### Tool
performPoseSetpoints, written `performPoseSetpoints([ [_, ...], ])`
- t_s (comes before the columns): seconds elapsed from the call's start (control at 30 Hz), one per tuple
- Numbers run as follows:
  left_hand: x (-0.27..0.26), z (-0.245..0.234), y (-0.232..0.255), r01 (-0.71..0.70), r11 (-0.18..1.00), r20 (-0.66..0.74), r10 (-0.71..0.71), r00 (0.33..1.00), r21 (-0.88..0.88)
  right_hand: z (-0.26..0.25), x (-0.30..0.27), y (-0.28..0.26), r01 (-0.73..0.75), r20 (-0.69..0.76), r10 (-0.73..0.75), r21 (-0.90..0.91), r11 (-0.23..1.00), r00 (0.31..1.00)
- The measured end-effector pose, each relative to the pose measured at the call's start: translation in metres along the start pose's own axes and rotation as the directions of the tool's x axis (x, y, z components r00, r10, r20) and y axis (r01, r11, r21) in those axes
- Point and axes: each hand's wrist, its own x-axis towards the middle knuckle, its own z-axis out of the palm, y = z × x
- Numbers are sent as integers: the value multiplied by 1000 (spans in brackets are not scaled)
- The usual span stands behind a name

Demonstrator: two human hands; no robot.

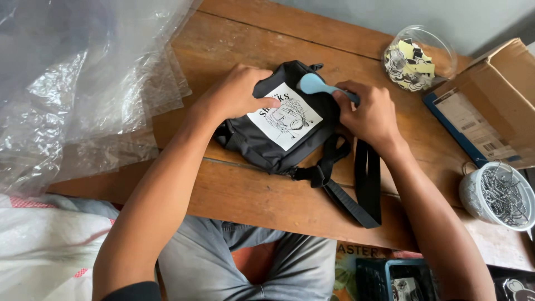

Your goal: The person places a black bag into a clear plastic bag, seals it, and brushes the surface with a feather duster. They then retrieve another black bag, open it, and brush its interior and exterior with a small blue brush.

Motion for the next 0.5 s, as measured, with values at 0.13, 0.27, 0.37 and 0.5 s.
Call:
performPoseSetpoints([
  [0.13, -2, -3, 2, -6, 1000, 32, 6, 999, 7, -1, 0, 7, 55, -122, -63, -68, 996, 991],
  [0.27, -1, -3, 0, -28, 999, 38, 27, 999, 28, -25, -5, 17, 294, -231, -276, 47, 955, 933],
  [0.37, 0, -1, -5, -49, 998, 39, 48, 998, 29, -55, -17, 10, 254, 5, -268, 302, 919, 963],
  [0.5, -4, -1, -5, -76, 997, 35, 75, 997, 24, -73, -19, 1, 190, 237, -257, 272, 943, 937],
])
